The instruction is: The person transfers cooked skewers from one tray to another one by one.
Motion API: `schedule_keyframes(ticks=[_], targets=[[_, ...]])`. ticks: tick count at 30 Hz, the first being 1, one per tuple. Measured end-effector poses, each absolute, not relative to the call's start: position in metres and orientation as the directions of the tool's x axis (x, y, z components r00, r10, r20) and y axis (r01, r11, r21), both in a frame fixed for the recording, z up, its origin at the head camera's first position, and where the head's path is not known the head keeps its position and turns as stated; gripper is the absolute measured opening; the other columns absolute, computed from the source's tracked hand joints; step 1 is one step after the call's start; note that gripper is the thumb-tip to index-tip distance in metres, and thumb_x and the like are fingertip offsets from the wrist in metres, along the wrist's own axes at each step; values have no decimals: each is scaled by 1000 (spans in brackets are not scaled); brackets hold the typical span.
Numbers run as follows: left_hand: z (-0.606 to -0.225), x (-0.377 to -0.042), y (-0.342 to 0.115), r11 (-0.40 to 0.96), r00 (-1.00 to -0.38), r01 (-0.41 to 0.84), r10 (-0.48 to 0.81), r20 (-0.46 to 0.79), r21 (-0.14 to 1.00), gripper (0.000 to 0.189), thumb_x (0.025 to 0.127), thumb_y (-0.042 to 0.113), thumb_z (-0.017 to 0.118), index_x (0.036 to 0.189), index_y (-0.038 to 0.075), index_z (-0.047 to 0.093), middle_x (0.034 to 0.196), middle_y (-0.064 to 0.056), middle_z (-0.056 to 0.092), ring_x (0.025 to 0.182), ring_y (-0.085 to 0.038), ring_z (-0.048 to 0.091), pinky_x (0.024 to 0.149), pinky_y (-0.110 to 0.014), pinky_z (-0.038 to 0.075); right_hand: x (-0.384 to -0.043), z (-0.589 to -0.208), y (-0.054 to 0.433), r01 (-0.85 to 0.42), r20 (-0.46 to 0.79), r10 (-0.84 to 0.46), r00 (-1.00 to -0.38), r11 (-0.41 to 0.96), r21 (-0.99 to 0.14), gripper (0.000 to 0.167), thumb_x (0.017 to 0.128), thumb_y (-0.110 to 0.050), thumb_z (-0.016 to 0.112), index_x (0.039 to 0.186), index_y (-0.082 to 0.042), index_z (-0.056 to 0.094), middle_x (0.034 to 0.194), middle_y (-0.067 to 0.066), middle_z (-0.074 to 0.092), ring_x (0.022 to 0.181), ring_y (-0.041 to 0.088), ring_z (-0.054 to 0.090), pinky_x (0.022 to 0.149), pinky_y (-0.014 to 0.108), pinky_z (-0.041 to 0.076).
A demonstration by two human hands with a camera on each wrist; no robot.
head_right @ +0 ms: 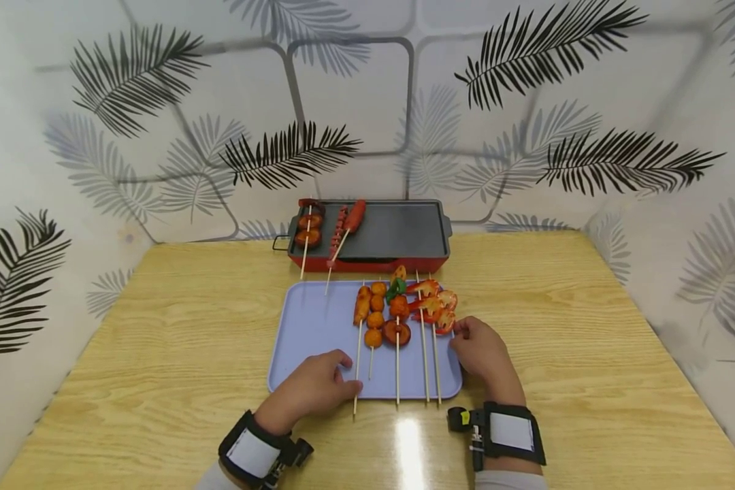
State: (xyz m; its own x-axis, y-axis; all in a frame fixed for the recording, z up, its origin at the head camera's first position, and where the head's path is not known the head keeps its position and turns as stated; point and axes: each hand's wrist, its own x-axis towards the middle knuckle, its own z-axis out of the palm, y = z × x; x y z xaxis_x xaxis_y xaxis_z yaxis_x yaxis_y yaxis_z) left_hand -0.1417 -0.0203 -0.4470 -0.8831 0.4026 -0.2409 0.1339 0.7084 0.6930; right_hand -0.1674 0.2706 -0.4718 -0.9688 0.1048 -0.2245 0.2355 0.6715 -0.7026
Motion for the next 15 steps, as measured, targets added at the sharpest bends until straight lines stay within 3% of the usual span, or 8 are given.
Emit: schedule_keyframes(ticks=[8, 15], targets=[[-447, -146, -23, 691, -916, 189, 380, -129, 698, 42, 91, 31, 70, 116, -2, 64, 84, -4, 57, 78, -19, 54, 71, -38, 46, -168, -473, 272, 242, -233, 107, -967, 676, -696, 29, 93, -8, 56, 117, 8, 57, 99, 18, 59, 86, 28, 55, 67, 34, 46], [-449, -148, -26, 636, -881, 355, 472, 18, 686, 42, 93, 27, 70, 126, 3, 62, 114, -11, 59, 101, -23, 58, 89, -41, 49, -168, -474, 272, 236, -226, 106, -968, 683, -691, 28, 92, -8, 57, 116, 8, 57, 98, 17, 58, 85, 28, 55, 68, 35, 45]])
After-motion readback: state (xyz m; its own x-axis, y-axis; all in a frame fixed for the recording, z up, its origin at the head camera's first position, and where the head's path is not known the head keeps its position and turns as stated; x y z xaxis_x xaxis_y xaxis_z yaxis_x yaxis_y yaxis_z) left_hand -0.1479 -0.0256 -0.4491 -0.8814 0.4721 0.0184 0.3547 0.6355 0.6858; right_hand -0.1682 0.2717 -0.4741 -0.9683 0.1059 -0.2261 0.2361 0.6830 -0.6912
